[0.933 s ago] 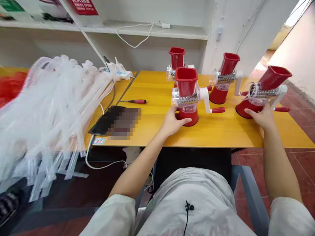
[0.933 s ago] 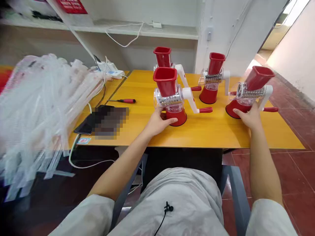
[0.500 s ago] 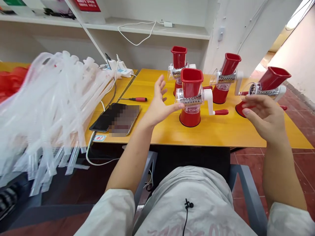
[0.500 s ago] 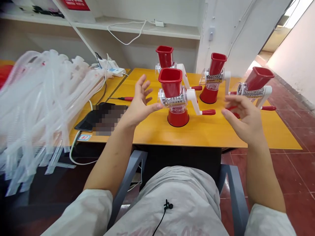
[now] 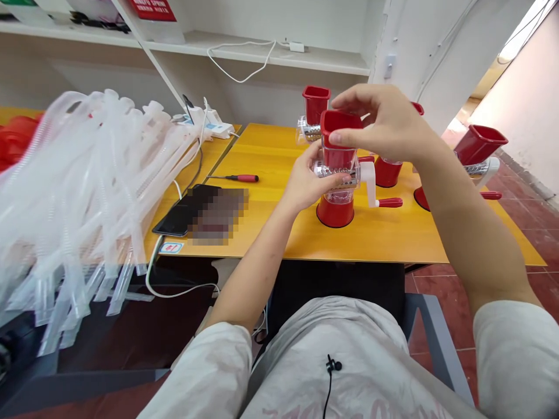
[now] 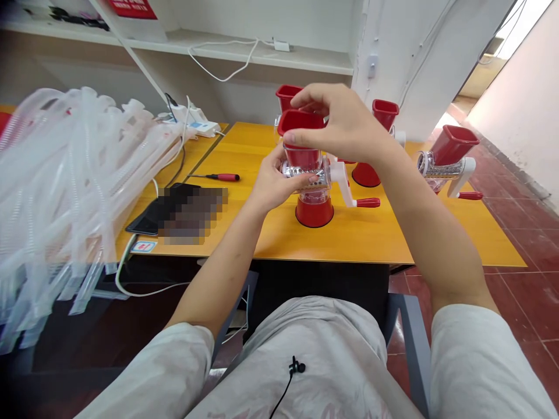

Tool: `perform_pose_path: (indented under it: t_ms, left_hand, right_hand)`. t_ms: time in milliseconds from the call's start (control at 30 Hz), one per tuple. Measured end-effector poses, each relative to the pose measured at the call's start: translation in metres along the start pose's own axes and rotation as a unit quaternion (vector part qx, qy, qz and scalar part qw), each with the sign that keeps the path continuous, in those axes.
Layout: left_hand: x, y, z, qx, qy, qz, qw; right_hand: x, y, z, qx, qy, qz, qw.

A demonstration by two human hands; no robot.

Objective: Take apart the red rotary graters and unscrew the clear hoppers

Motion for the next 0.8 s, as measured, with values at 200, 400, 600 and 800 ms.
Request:
perform_pose_path:
  t_ms: [200,400,600,800]
  left_hand:
    - [0.003,-0.011,-0.001,-0.021,-0.019,0.013,1.0]
    - [-0.001,-0.015,-0.002,0.002,-0.002,-0.022,1.0]
    - [-0.001,-0.024,-0.002,-0.009,-0.009,-0.026,1.0]
    - [-0.006,-0.032,-0.002,0.018,0.03,0.014,0.999]
  right_hand:
    - [-0.082,-0.029,0.021,-0.108,0.186,0.006,0.977]
    - [-0.107,0.025,0.178,0.071,0.315,0.098,0.941]
    - [-0.04,0.113,0.325,0.271,0.288,0.124,0.91]
    - [-0.003,0.146,0.331,0.304,0.233,0.105,0.918]
Point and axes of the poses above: each hand's wrist, its own z-axis away from the middle knuckle, its own x-axis out of the palm, y = z × x, the point moved 10 cm from there along -z, towards the middle knuckle, and after that the axes turned 10 degrees about -x, right-handed, at the moved point
